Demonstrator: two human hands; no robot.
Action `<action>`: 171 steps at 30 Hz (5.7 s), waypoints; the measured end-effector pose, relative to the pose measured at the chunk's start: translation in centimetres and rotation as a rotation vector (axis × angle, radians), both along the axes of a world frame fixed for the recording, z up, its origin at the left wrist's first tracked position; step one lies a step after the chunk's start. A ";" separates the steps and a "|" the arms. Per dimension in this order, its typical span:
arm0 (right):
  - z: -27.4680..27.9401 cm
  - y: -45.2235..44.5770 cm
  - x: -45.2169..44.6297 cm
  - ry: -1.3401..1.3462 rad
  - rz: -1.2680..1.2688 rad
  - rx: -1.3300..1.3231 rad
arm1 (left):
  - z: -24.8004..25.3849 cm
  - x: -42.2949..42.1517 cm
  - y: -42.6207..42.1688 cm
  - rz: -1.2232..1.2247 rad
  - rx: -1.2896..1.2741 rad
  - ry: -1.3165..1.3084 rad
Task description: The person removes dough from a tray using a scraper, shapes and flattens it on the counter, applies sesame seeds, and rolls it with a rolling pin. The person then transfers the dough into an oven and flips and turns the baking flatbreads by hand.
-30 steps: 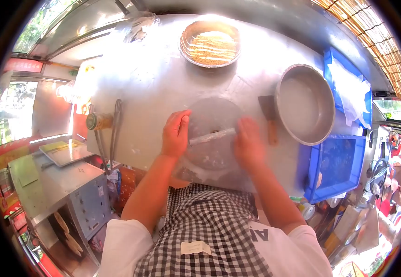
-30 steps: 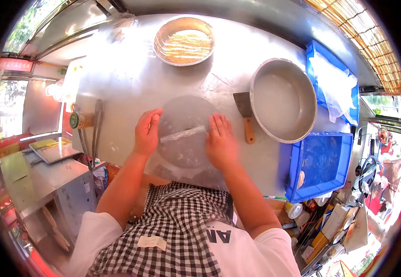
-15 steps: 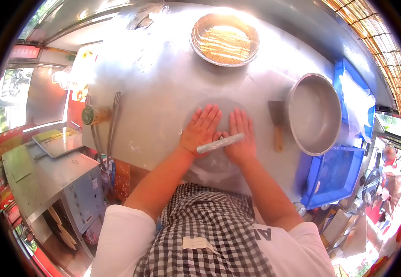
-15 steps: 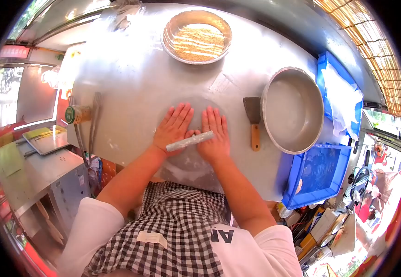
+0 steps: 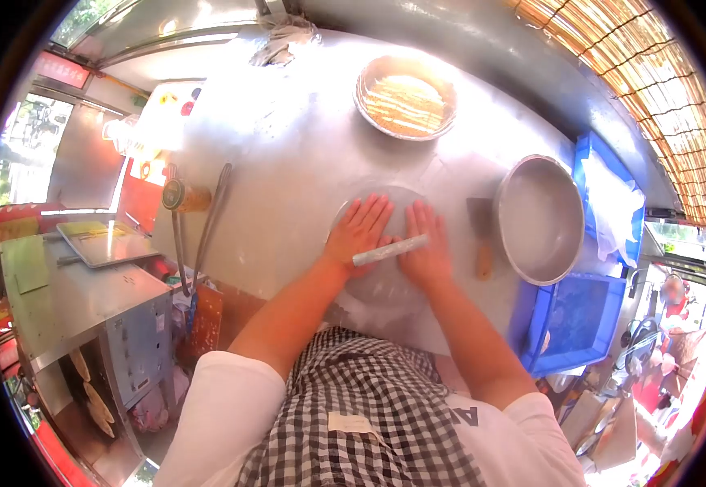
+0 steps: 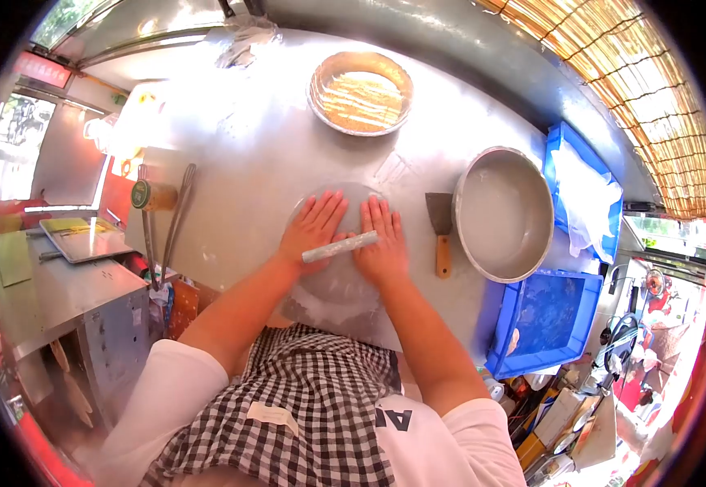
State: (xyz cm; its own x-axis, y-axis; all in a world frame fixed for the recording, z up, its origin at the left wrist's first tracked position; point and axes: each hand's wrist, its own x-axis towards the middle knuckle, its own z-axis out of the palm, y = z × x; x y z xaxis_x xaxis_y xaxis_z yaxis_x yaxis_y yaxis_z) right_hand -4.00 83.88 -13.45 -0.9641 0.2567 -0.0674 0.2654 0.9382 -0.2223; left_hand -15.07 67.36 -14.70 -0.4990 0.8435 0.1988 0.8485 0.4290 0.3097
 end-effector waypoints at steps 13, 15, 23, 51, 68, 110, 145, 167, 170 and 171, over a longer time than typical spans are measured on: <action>-0.9 0.4 2.1 0.062 -0.002 -0.026 | -0.8 0.9 -0.4 0.019 -0.053 -0.010; -0.8 0.6 2.1 0.062 0.013 -0.021 | -0.5 0.9 -0.5 0.012 -0.075 -0.008; -1.1 0.5 1.8 0.050 0.039 0.005 | 1.1 1.9 -1.3 -0.029 0.005 -0.102; -0.9 0.4 0.2 0.229 0.009 -0.064 | 1.1 0.2 -0.4 0.038 -0.066 -0.090; -2.1 0.9 0.8 0.079 0.021 -0.032 | 0.4 1.7 -1.2 0.075 -0.075 -0.052; 0.8 1.7 7.4 0.383 -0.223 -0.380 | 6.7 3.4 1.0 0.172 -0.148 -0.490; 2.8 4.5 2.4 -0.235 -0.601 -0.679 | 9.8 -13.7 -12.0 0.552 0.316 -0.126; 11.8 -7.2 -1.6 -0.221 -0.133 -0.841 | 3.4 3.9 -2.5 0.892 0.811 -1.930; 14.1 -11.0 0.1 -0.280 0.185 -0.707 | 4.1 5.0 -4.2 0.878 0.979 -2.141; 14.2 -11.9 0.7 -0.308 0.235 -0.721 | 4.3 5.5 -4.9 0.822 0.994 -2.122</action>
State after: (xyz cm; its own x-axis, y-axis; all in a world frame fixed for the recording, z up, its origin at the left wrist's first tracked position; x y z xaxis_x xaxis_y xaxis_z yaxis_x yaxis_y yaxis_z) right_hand -3.33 72.01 0.77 -0.8985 -0.1576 -0.4096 0.2271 0.6317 -0.7412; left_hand -9.61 62.48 -10.38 -0.4928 0.4914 -0.7182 -0.8659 -0.3590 0.3485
